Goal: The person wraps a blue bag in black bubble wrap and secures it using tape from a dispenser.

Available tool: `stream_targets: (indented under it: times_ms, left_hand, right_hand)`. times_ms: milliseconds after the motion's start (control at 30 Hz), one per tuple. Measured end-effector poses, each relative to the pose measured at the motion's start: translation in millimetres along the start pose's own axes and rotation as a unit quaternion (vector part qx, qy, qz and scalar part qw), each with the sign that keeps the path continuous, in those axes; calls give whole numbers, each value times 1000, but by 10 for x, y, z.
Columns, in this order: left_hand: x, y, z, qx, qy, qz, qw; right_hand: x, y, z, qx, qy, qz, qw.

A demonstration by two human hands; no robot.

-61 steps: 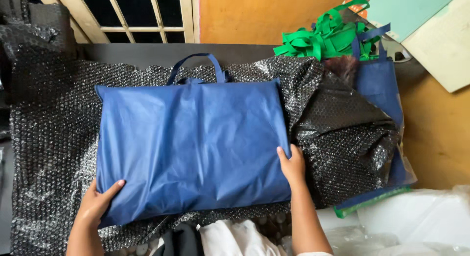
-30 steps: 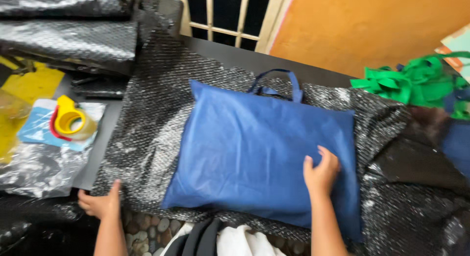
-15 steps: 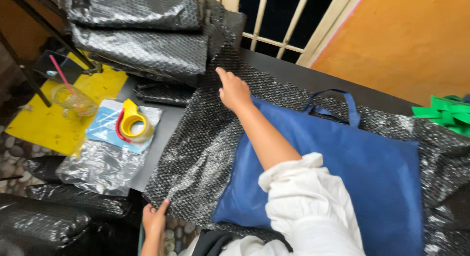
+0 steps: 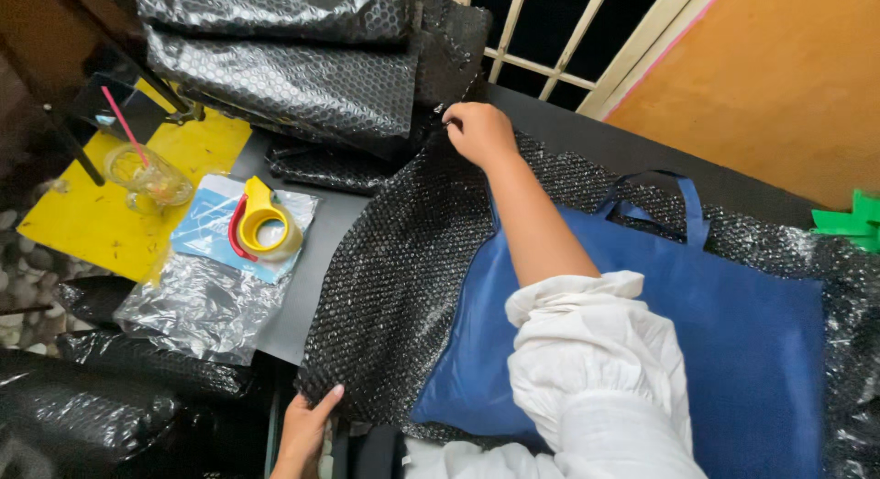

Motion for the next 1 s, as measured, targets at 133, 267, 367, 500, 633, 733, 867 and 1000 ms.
stream_targets:
  times_ms: [133,267,367,500,633,733,867,1000]
  left_hand:
    - [357,-118,-40,-176,-88,4,980]
    - [976,-292,-472,-212,-311,-298,877]
    - [1126,-616,-752,-283,-422,-487,711]
    - [1331,-1051,-1180,-405,-419,-607,540]
    - [1239,-1456,-1496,-486,-330,-677,444]
    - [1033,-1553,-1596,-555,-274,-641,454]
    - [857,-1569,-1564,-553,-268,-604,508]
    - [1023,-1461,-1469,-488,-249,-578,605]
  right_hand:
    - [458,602,389,-108,70,-52,990]
    - [945,1344,692,-175,142,-174,959]
    - [1281,2058,509,-200,153,-271,929]
    - [1695,3150,-211,-193,153,-329,912]
    - [2159,3128,-571,-123,74,-329,933]
    - [2421,2320,-81,14,4,-331,944]
    - [3142,1229,434,30,46,-176,983]
    - [4472,171,529,-42,-77,3,996]
Point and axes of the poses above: each hand's wrist, its own x-axis away from the middle knuckle, its own z-axis out of the back of the hand, y = z × x, the point moved 5 cm from there along -x, towards the middle knuckle, and after that the axes turned 8 degrees about x, right-handed, at the moved point
